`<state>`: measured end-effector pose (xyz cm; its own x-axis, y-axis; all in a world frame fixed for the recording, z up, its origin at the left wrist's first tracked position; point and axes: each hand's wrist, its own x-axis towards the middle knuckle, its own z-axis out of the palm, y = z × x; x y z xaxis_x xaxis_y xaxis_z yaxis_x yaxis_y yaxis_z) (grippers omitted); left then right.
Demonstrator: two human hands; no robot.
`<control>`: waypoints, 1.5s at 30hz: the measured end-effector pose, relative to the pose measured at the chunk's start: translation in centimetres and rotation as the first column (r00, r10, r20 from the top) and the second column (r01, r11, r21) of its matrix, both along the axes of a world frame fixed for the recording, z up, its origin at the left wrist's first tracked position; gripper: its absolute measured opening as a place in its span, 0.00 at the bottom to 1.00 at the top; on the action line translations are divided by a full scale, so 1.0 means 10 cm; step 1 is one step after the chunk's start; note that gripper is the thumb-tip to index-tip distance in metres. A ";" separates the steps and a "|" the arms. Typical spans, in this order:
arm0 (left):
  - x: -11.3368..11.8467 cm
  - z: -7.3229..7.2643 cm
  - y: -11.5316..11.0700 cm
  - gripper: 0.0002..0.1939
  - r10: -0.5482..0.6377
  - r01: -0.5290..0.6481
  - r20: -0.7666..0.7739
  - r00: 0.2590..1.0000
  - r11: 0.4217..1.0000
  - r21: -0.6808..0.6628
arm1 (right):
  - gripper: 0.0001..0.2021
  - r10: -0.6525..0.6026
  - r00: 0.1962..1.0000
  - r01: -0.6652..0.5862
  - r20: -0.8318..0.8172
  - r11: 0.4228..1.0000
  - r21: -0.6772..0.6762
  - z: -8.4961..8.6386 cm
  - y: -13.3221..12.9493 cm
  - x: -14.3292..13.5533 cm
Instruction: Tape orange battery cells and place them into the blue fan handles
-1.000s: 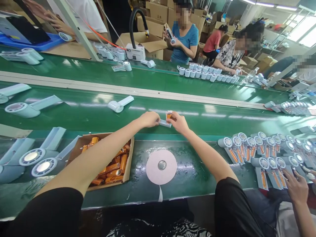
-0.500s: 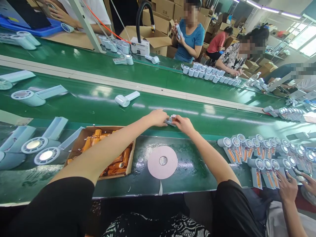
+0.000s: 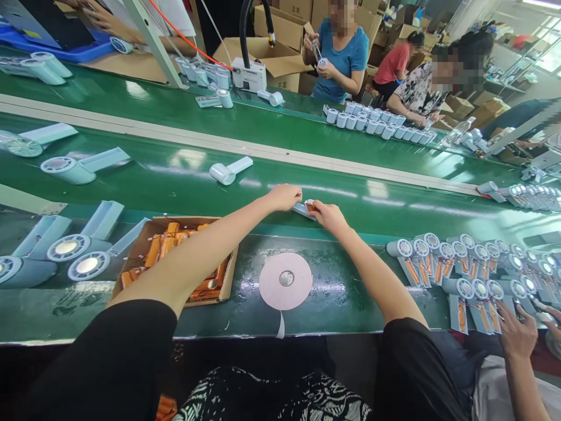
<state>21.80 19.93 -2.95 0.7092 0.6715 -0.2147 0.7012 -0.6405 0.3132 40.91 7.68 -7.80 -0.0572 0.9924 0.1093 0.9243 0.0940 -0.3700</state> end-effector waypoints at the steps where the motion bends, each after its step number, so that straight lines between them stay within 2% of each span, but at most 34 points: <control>1: 0.01 -0.01 -0.01 0.16 0.016 -0.016 0.005 1.000 1.000 0.002 | 0.08 0.014 1.000 -0.014 0.017 1.000 -0.018 0.02 0.02 -0.01; 4: 0.05 -0.05 -0.04 0.16 0.052 -0.052 0.011 0.999 0.999 0.005 | 0.08 0.037 0.998 -0.033 0.055 0.997 -0.070 0.06 0.09 -0.06; 8: 0.11 -0.06 -0.07 0.13 0.076 -0.077 0.011 0.997 0.997 0.019 | 0.14 0.026 0.998 -0.019 0.065 0.994 -0.111 0.11 0.16 -0.14; 10: 0.14 0.00 -0.10 0.12 0.088 -0.088 0.007 0.996 0.996 0.024 | 0.16 0.033 0.998 -0.028 0.047 0.993 -0.114 0.15 0.17 -0.18; 12: 0.13 0.12 -0.20 0.13 0.092 -0.093 0.022 0.996 0.995 0.045 | 0.17 0.055 0.998 -0.053 0.015 0.993 -0.104 0.21 0.15 -0.19; 15: -0.06 0.35 -0.57 0.17 0.032 -0.046 0.105 0.994 0.990 0.133 | 0.21 0.091 0.995 -0.094 -0.050 0.993 -0.076 0.33 0.06 -0.13; 17: -0.33 0.44 -0.97 0.19 -0.095 0.073 0.136 0.986 0.984 0.162 | 0.23 0.094 0.992 -0.099 -0.084 0.994 -0.053 0.39 -0.07 -0.04; 19: -0.70 0.38 -1.42 0.19 -0.269 0.256 0.111 0.957 0.960 0.115 | 0.23 0.035 0.990 -0.036 -0.140 0.999 -0.005 0.41 -0.24 0.07; 21: -1.06 0.20 -1.83 0.28 -0.393 0.391 0.060 0.917 0.919 0.052 | 0.24 -0.072 0.954 0.096 -0.290 0.993 0.069 0.38 -0.45 0.12; 23: -1.31 -0.01 -2.13 0.36 -0.431 0.432 -0.031 0.902 0.901 0.035 | 0.23 -0.134 0.866 0.213 -0.482 0.970 0.113 0.34 -0.66 0.09; 24: -1.38 -0.09 -2.23 0.37 -0.433 0.435 -0.070 0.899 0.900 0.030 | 0.23 -0.136 0.821 0.241 -0.555 0.963 0.121 0.32 -0.75 0.03; 25: -1.43 -0.14 -2.30 0.35 -0.427 0.431 -0.093 0.899 0.902 0.032 | 0.22 -0.122 0.788 0.244 -0.603 0.962 0.123 0.32 -0.84 -0.04; 27: -1.52 -0.14 -2.37 0.30 -0.400 0.403 -0.058 0.915 0.912 0.073 | 0.20 -0.081 0.715 0.222 -0.694 0.968 0.116 0.37 -0.98 -0.22; 29: -1.67 -0.04 -2.45 0.26 -0.334 0.315 0.074 0.940 0.929 0.194 | 0.20 -0.032 0.630 0.161 -0.776 0.983 0.090 0.48 -1.10 -0.46; 30: -1.78 0.03 -2.50 0.26 -0.272 0.221 0.158 0.949 0.935 0.277 | 0.21 -0.004 0.589 0.092 -0.808 0.994 0.062 0.55 -1.17 -0.60; 32: -2.06 0.14 -2.62 0.26 -0.126 -0.033 0.323 0.938 0.895 0.446 | 0.27 0.064 0.514 -0.177 -0.855 0.984 -0.032 0.68 -1.33 -0.94; 33: -2.22 0.17 -2.69 0.26 -0.062 -0.163 0.392 0.918 0.841 0.515 | 0.30 0.096 0.485 -0.353 -0.869 0.931 -0.094 0.73 -1.42 -1.14; 35: -2.54 0.18 -2.78 0.28 0.026 -0.363 0.496 0.868 0.715 0.598 | 0.29 0.143 0.451 -0.639 -0.881 0.741 -0.206 0.74 -1.60 -1.58; 36: -2.69 0.15 -2.81 0.28 0.060 -0.437 0.541 0.839 0.667 0.604 | 0.24 0.185 0.459 -0.719 -0.869 0.651 -0.241 0.70 -1.67 -1.80; 37: -2.83 0.10 -2.83 0.28 0.103 -0.508 0.590 0.801 0.638 0.578 | 0.18 0.271 0.487 -0.766 -0.830 0.589 -0.257 0.65 -1.72 -2.01; 38: -2.97 0.05 -2.84 0.28 0.159 -0.581 0.645 0.747 0.628 0.518 | 0.14 0.386 0.515 -0.796 -0.765 0.547 -0.260 0.59 -1.75 -2.18; 39: -3.09 -0.01 -2.85 0.28 0.227 -0.649 0.699 0.678 0.632 0.424 | 0.15 0.505 0.527 -0.820 -0.684 0.512 -0.255 0.54 -1.73 -2.32; 41: -3.31 -0.12 -2.88 0.29 0.374 -0.744 0.766 0.522 0.640 0.194 | 0.17 0.683 0.507 -0.859 -0.526 0.447 -0.249 0.50 -1.59 -2.48; 42: -3.41 -0.16 -2.91 0.29 0.433 -0.765 0.774 0.462 0.636 0.102 | 0.16 0.721 0.514 -0.857 -0.465 0.454 -0.244 0.52 -1.45 -2.51; 43: -3.48 -0.20 -2.94 0.30 0.472 -0.779 0.772 0.426 0.625 0.047 | 0.15 0.722 0.544 -0.837 -0.427 0.497 -0.227 0.56 -1.28 -2.52; 44: -3.53 -0.23 -2.97 0.30 0.494 -0.789 0.764 0.415 0.614 0.032 | 0.15 0.692 0.609 -0.788 -0.388 0.582 -0.199 0.63 -1.10 -2.51; 45: -3.57 -0.26 -3.01 0.31 0.504 -0.795 0.748 0.431 0.605 0.050 | 0.16 0.634 0.705 -0.700 -0.320 0.696 -0.163 0.69 -0.91 -2.50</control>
